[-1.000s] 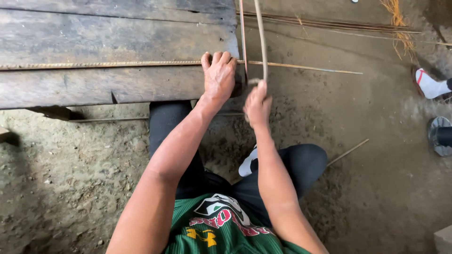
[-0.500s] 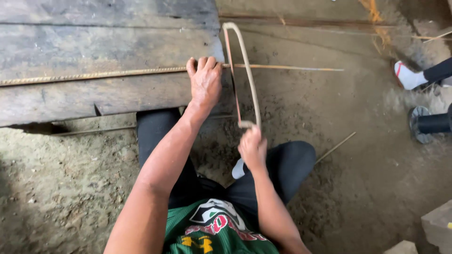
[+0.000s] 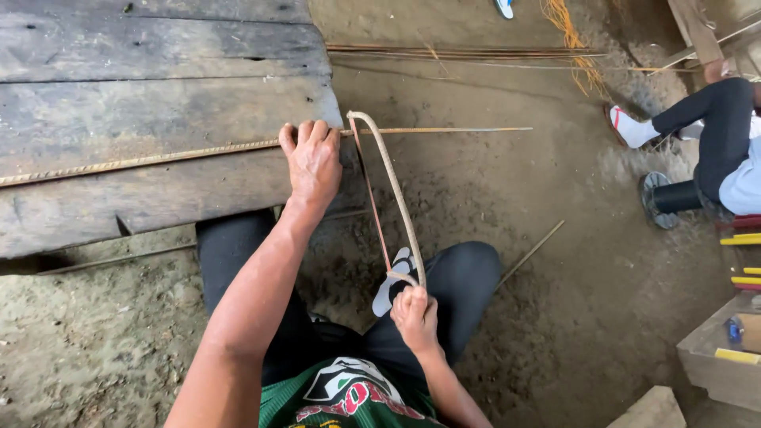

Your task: Sawing a thin metal rod with a manual hacksaw on a wooden workbench

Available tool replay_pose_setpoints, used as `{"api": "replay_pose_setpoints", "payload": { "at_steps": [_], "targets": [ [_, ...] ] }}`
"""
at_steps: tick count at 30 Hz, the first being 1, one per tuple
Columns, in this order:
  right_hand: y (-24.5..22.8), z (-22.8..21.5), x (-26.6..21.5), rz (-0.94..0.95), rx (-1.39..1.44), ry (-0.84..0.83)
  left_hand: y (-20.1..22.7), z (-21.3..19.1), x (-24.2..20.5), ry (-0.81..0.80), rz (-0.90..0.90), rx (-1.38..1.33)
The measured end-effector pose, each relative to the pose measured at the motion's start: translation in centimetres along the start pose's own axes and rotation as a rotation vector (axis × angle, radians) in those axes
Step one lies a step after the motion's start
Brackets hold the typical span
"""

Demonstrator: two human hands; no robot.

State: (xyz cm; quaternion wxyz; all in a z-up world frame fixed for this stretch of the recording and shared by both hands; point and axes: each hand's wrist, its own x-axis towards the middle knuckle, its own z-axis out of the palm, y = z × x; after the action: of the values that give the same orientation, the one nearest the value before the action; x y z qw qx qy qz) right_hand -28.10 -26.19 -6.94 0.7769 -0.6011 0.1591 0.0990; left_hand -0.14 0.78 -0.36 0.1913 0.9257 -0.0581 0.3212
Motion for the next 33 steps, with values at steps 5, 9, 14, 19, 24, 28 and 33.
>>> {"api": "replay_pose_setpoints", "payload": {
  "at_steps": [5, 9, 14, 19, 24, 28, 33],
  "targets": [
    [-8.0, 11.3, 12.3, -0.128, -0.166, 0.147, 0.1, 0.4, -0.2, 0.025, -0.009, 0.023],
    [-15.0, 19.9, 19.0, -0.288, -0.382, 0.325, 0.4, -0.1, -0.2, 0.034, -0.022, 0.047],
    [-7.0, 11.6, 14.8, -0.362, -0.523, 0.353, -0.1, 0.0, -0.2, -0.011, -0.023, 0.031],
    [2.3, 1.0, 5.4, -1.113, -2.128, 0.296, -0.2, 0.6, -0.2, -0.047, -0.026, 0.011],
    [-3.1, 7.3, 13.9, -0.904, -1.519, 0.441, -0.1, 0.2, -0.3, 0.014, -0.012, 0.010],
    [-13.7, 18.0, 17.5, -0.139, -0.344, 0.279, 0.0, -0.1, -0.4, 0.064, -0.011, 0.031],
    [-15.1, 18.1, 11.6, -0.433, -0.280, 0.028, 0.0, 0.5, -0.4, 0.086, -0.004, 0.027]
  ]
}}
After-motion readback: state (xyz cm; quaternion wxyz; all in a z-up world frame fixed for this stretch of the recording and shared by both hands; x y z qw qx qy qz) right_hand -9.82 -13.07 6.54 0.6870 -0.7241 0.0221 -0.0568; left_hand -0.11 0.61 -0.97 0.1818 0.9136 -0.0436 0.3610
